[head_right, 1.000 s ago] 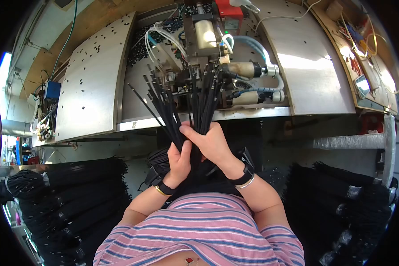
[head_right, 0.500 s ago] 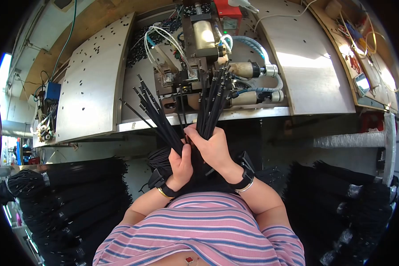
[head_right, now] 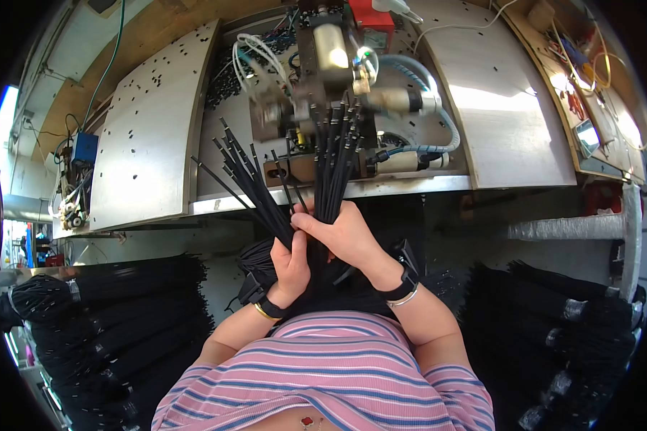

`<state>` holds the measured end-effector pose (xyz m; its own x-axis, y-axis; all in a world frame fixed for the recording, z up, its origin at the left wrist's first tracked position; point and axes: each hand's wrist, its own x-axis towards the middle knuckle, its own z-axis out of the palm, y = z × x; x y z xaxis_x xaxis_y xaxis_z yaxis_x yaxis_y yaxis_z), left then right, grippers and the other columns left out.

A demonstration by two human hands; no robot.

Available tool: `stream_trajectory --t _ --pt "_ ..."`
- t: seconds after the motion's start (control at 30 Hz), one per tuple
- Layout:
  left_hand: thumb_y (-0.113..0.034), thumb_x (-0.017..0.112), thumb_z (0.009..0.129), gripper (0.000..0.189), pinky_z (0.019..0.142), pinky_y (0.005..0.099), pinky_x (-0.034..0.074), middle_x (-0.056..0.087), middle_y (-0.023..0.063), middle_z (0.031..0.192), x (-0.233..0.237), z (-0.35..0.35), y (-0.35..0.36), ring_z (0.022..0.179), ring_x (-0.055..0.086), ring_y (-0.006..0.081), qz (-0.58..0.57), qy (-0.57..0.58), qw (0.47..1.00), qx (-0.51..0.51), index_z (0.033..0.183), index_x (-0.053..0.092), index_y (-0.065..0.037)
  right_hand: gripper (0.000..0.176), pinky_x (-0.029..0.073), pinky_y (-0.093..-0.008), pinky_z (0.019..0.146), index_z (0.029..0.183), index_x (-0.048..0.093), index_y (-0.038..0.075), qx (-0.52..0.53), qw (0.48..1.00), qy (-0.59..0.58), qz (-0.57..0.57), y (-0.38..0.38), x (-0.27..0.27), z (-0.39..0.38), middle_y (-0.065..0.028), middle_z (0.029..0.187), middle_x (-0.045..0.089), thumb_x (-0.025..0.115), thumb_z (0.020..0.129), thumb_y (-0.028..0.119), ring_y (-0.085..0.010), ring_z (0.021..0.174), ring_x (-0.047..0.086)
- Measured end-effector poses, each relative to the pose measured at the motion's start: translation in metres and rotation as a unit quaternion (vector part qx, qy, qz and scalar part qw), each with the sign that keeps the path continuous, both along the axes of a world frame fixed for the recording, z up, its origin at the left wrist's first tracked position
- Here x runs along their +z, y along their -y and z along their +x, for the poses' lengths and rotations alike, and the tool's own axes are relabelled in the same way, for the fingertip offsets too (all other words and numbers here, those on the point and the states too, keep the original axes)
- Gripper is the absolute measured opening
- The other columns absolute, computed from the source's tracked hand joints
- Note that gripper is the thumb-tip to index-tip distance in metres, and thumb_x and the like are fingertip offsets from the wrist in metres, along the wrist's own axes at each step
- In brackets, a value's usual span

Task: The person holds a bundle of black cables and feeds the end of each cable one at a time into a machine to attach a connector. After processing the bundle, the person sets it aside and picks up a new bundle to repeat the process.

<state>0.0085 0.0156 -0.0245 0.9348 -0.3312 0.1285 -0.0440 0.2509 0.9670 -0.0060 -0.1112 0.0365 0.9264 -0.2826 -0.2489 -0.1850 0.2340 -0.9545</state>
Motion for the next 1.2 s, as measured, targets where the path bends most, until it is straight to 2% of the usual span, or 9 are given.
stream_trajectory --t 0.07,0.2,0.33,0.43,0.57,0.7,0.83,0.97,1.2 --pt "-0.007 0.047 0.094 0.012 0.071 0.0237 0.047 0.059 0.0039 0.091 0.003 0.001 0.003 0.080 0.056 0.0098 -0.003 0.005 1.000 0.011 0.100 0.053 0.002 0.018 0.046 -0.0216 0.060 0.085 0.065 -0.002 0.030 0.999 -0.015 -0.020 0.001 0.000 0.000 -0.0047 0.069 0.063 0.064 0.082 0.016 -0.0088 0.064 0.059" --pt "-0.006 0.046 0.094 0.015 0.075 0.0249 0.048 0.060 0.0055 0.095 0.001 0.002 0.002 0.083 0.058 0.0115 -0.033 0.027 0.999 0.017 0.104 0.052 0.003 0.017 0.047 -0.0208 0.061 0.088 0.066 -0.002 0.013 0.998 0.063 -0.007 -0.005 -0.005 -0.001 -0.0055 0.073 0.065 0.064 0.083 0.015 -0.0091 0.065 0.060" --pt "-0.006 0.046 0.094 0.015 0.077 0.0250 0.047 0.060 0.0058 0.094 0.000 -0.002 -0.006 0.083 0.058 0.0117 -0.041 0.018 0.999 -0.018 0.104 0.052 0.003 0.010 0.051 -0.0234 0.065 0.087 0.064 -0.002 -0.044 0.994 0.075 0.069 -0.012 -0.003 -0.014 -0.0066 0.080 0.065 0.063 0.083 0.007 -0.0125 0.071 0.062" --pt "-0.006 0.047 0.093 0.013 0.075 0.0247 0.047 0.060 0.0055 0.090 0.008 -0.008 -0.008 0.080 0.057 0.0109 0.019 0.045 0.999 -0.006 0.099 0.054 0.003 0.009 0.052 -0.0245 0.066 0.086 0.064 -0.003 -0.046 0.991 0.119 0.052 -0.014 0.004 -0.023 -0.0069 0.078 0.064 0.063 0.084 0.005 -0.0126 0.071 0.062" --pt "-0.005 0.047 0.092 0.012 0.072 0.0244 0.046 0.060 0.0055 0.086 0.005 -0.004 -0.008 0.076 0.056 0.0106 0.037 0.053 0.998 -0.027 0.094 0.055 0.003 0.008 0.051 -0.0243 0.065 0.085 0.064 -0.004 -0.097 0.990 0.084 0.054 -0.013 0.001 -0.023 -0.0060 0.076 0.063 0.060 0.085 0.004 -0.0120 0.071 0.061" --pt "-0.005 0.047 0.092 0.012 0.069 0.0243 0.045 0.060 0.0057 0.084 0.010 0.003 -0.007 0.073 0.054 0.0107 0.031 0.047 0.998 -0.006 0.092 0.055 0.003 0.011 0.048 -0.0225 0.063 0.084 0.064 -0.004 -0.093 0.990 0.094 0.053 -0.016 -0.002 -0.012 -0.0042 0.073 0.061 0.059 0.086 0.006 -0.0099 0.069 0.059" --pt "-0.006 0.047 0.092 0.012 0.070 0.0244 0.046 0.060 0.0060 0.084 0.014 0.016 -0.008 0.074 0.055 0.0112 0.028 0.050 0.998 0.003 0.092 0.055 0.003 0.013 0.045 -0.0211 0.061 0.084 0.064 -0.003 -0.118 0.987 0.104 0.041 -0.021 0.002 0.000 -0.0027 0.071 0.060 0.058 0.087 0.008 -0.0079 0.066 0.056" --pt "-0.006 0.047 0.093 0.012 0.071 0.0246 0.046 0.060 0.0060 0.085 0.018 0.020 -0.009 0.075 0.055 0.0112 0.023 0.044 0.999 0.012 0.092 0.055 0.003 0.013 0.046 -0.0215 0.059 0.082 0.065 -0.003 -0.136 0.985 0.095 0.043 -0.024 0.004 0.006 -0.0025 0.069 0.062 0.060 0.086 0.009 -0.0073 0.062 0.057" --pt "-0.010 0.045 0.095 0.014 0.071 0.0223 0.043 0.057 0.0029 0.088 0.020 0.023 -0.012 0.077 0.052 0.0084 0.047 0.065 0.997 0.015 0.092 0.054 0.000 0.015 0.044 -0.0209 0.060 0.085 0.065 -0.003 -0.140 0.985 0.074 0.062 -0.029 0.010 0.009 -0.0018 0.070 0.061 0.061 0.086 0.012 -0.0072 0.064 0.056"
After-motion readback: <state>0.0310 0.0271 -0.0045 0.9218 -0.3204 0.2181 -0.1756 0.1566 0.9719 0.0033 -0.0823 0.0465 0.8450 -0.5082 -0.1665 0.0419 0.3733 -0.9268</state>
